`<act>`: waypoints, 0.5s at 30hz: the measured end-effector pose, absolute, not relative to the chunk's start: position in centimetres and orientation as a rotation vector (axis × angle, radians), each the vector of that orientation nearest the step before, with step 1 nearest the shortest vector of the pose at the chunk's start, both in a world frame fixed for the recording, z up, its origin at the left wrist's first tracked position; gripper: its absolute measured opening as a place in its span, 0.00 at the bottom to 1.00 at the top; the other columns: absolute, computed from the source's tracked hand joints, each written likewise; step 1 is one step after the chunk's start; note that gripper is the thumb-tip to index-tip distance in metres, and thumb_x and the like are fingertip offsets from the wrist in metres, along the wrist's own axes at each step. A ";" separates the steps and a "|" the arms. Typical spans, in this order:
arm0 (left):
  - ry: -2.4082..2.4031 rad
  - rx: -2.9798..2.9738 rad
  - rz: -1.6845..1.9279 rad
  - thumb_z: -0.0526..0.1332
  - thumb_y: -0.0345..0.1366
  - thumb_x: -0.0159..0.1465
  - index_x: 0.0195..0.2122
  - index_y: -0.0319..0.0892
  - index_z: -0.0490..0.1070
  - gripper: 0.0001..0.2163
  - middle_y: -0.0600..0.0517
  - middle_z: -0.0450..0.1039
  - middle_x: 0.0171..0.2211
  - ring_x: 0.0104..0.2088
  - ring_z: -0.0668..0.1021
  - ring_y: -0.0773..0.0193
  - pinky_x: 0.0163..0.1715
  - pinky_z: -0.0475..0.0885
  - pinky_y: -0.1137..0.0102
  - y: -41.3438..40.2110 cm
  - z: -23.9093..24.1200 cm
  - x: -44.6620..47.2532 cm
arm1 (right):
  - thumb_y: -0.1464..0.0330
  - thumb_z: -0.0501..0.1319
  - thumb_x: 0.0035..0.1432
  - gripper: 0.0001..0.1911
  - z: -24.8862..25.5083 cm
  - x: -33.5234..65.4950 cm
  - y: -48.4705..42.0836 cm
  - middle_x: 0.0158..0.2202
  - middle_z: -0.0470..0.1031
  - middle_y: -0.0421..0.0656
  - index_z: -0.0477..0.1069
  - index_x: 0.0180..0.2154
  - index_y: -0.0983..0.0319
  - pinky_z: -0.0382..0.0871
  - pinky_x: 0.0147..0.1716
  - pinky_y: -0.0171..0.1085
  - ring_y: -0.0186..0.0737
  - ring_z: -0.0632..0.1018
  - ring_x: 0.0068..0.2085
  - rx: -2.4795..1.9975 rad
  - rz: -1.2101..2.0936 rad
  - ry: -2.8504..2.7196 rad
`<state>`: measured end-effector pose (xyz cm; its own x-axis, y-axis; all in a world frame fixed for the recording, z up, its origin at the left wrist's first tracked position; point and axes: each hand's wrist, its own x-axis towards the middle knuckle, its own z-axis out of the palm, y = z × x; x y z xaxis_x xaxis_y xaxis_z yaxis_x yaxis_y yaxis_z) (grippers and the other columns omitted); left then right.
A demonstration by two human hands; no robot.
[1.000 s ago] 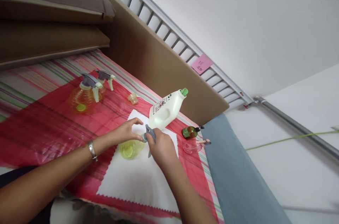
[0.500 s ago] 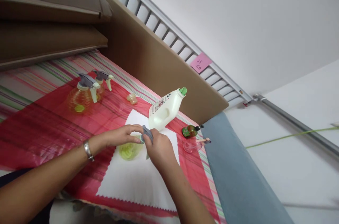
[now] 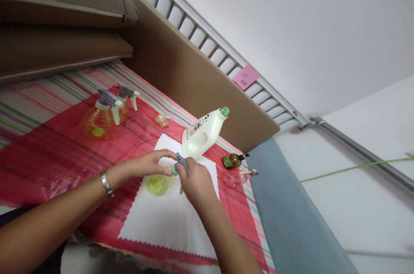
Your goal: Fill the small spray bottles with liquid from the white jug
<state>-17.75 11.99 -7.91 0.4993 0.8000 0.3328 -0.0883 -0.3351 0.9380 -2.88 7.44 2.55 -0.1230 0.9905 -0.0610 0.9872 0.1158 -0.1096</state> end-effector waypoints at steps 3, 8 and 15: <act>0.729 1.699 1.073 0.71 0.38 0.46 0.40 0.43 0.71 0.20 0.51 0.73 0.41 0.43 0.73 0.58 0.44 0.66 0.67 11.3 -7.7 -17.0 | 0.62 0.51 0.58 0.11 2.5 -3.2 7.2 0.27 0.74 0.43 0.68 0.33 0.61 0.51 0.25 0.33 0.39 0.72 0.29 -2.065 0.173 -2.340; 0.699 1.810 1.089 0.68 0.38 0.51 0.38 0.41 0.73 0.13 0.50 0.73 0.38 0.43 0.73 0.59 0.45 0.65 0.68 11.6 -7.9 -16.7 | 0.62 0.51 0.59 0.11 2.6 -3.3 7.2 0.27 0.74 0.43 0.67 0.32 0.61 0.51 0.25 0.33 0.38 0.72 0.29 -2.066 0.185 -2.359; 0.516 1.781 0.970 0.65 0.37 0.54 0.44 0.42 0.70 0.16 0.50 0.71 0.45 0.47 0.72 0.59 0.48 0.64 0.68 11.7 -7.5 -17.5 | 0.62 0.51 0.59 0.11 2.5 -3.1 7.3 0.27 0.74 0.43 0.67 0.31 0.61 0.52 0.25 0.33 0.38 0.72 0.28 -2.007 0.188 -2.380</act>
